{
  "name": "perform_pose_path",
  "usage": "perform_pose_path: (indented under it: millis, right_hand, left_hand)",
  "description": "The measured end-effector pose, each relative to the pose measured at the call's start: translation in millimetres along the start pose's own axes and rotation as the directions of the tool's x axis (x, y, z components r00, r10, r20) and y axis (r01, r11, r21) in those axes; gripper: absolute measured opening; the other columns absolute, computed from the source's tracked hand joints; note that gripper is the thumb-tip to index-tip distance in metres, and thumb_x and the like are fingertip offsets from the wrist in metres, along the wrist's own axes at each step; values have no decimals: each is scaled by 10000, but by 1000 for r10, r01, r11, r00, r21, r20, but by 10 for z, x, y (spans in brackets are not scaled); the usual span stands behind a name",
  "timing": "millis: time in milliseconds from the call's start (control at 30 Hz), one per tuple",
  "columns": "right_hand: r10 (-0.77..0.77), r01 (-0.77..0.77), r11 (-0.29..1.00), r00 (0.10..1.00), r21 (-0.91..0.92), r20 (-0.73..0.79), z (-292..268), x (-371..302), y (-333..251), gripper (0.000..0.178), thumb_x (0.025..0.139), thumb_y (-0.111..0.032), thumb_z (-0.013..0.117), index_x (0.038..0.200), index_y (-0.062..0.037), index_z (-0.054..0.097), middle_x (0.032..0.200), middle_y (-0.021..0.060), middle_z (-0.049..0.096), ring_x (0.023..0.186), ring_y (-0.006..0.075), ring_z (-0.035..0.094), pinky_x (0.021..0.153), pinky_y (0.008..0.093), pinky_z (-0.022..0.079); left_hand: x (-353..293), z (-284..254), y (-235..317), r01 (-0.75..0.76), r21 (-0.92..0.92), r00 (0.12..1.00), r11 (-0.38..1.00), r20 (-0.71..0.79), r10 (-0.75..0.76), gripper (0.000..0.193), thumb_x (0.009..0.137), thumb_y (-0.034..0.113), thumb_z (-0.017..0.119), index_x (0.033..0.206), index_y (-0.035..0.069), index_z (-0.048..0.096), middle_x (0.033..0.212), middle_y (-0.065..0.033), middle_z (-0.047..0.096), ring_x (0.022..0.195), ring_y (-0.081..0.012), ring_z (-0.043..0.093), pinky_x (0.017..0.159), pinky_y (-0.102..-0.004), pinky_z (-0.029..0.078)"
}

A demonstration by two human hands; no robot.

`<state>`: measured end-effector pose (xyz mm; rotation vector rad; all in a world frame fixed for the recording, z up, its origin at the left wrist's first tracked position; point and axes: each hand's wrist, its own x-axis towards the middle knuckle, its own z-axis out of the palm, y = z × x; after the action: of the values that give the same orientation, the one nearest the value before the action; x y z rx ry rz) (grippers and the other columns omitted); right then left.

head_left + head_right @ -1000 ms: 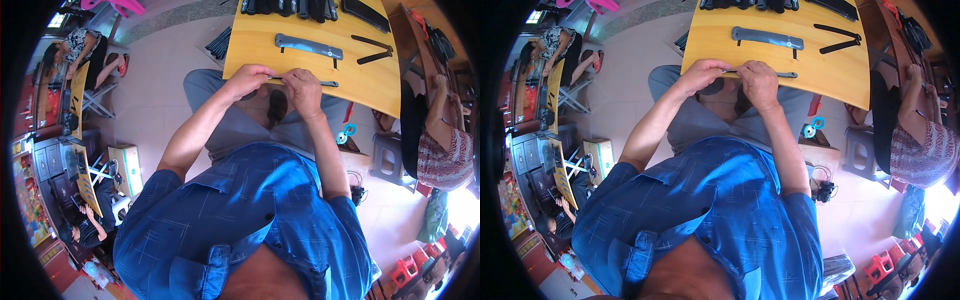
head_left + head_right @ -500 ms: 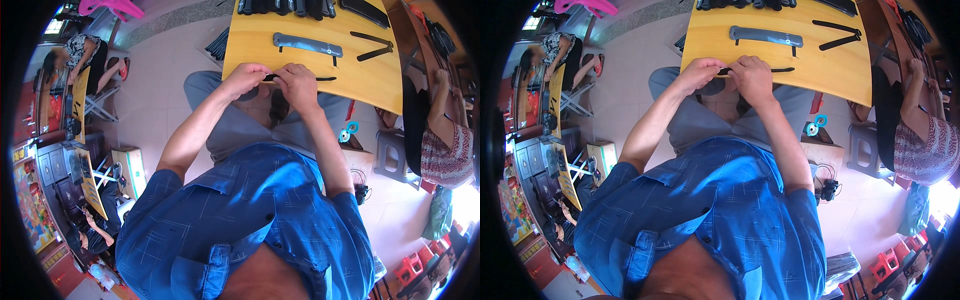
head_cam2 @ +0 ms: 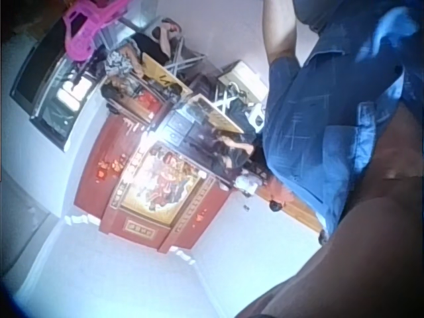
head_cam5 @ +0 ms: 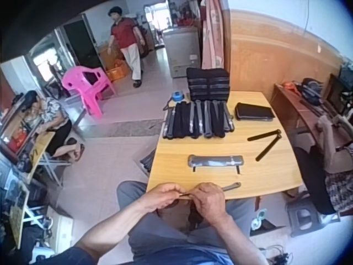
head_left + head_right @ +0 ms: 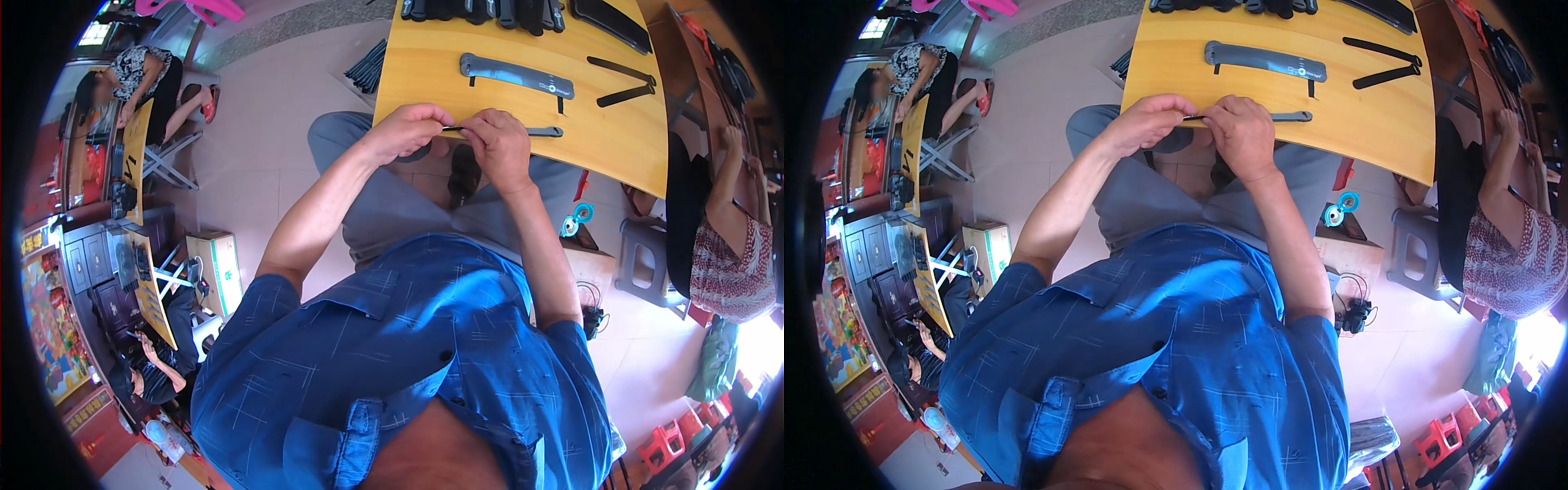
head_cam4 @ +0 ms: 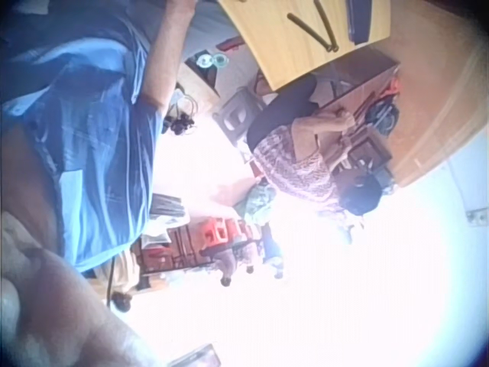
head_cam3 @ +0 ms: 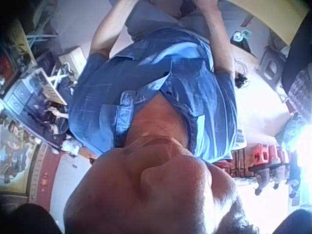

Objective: Assembling and inspecting black fabric straps with buckles and metal hardware at a workbench.

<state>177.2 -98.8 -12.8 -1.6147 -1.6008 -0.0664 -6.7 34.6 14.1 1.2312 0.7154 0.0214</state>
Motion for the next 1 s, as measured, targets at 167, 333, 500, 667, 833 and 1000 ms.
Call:
perform_pose_path:
  millis: [167, 333, 500, 667, 833, 1000]
  right_hand:
    - [14, -14, 1000, 1000, 6, 11, 8, -6, -4, 105, 783, -157, 789, 868, -125, 737, 841, 29, 670, 832, 265, 664, 756, 410, 523]
    - [19, -19, 1000, 1000, 15, 17, 17, 1, 1, 105, 781, -156, 791, 864, -117, 739, 841, 32, 672, 828, 268, 663, 754, 413, 522]
    - [18, -18, 999, 1000, 27, 10, 7, 3, 7, 104, 775, -156, 794, 852, -114, 739, 841, 34, 671, 821, 271, 661, 747, 413, 524]
    - [19, -20, 1000, 1000, 24, 10, 0, 3, 1, 107, 772, -154, 796, 854, -114, 740, 840, 33, 671, 820, 272, 661, 747, 414, 525]
    - [24, -24, 999, 1000, 31, 8, 2, 10, -10, 104, 775, -153, 799, 849, -112, 739, 839, 32, 674, 824, 271, 665, 745, 411, 525]
    - [28, -29, 999, 999, 27, 18, 5, 4, 6, 105, 777, -152, 798, 857, -115, 743, 840, 32, 677, 826, 272, 666, 747, 413, 526]
  left_hand:
    - [19, 38, -13, -20, -28, 999, 999, 33, 21, 296, 997, 154, 576, 1267, 47, 637, 668, 100, 461, 502, 9, 326, 430, -186, 219]
    - [-11, 57, -8, 1, 10, 1000, 1000, 17, -1, 313, 1011, 155, 563, 1300, 49, 622, 659, 111, 458, 498, 18, 319, 430, -178, 222]
    - [6, 19, -66, -6, -84, 997, 996, 71, 12, 336, 1020, 157, 554, 1333, 52, 614, 662, 115, 461, 497, 25, 320, 432, -169, 221]
    - [12, 21, -54, -4, -90, 998, 996, 62, 9, 339, 1019, 154, 554, 1335, 48, 616, 665, 107, 482, 490, 26, 326, 427, -165, 222]
    - [31, -10, -69, 2, -110, 997, 994, 76, 7, 335, 1016, 159, 560, 1324, 44, 623, 667, 99, 498, 484, 26, 328, 422, -166, 225]
    - [25, 21, -29, 8, -56, 999, 998, 50, -5, 336, 1008, 166, 575, 1322, 56, 628, 668, 94, 507, 487, 26, 335, 420, -171, 234]
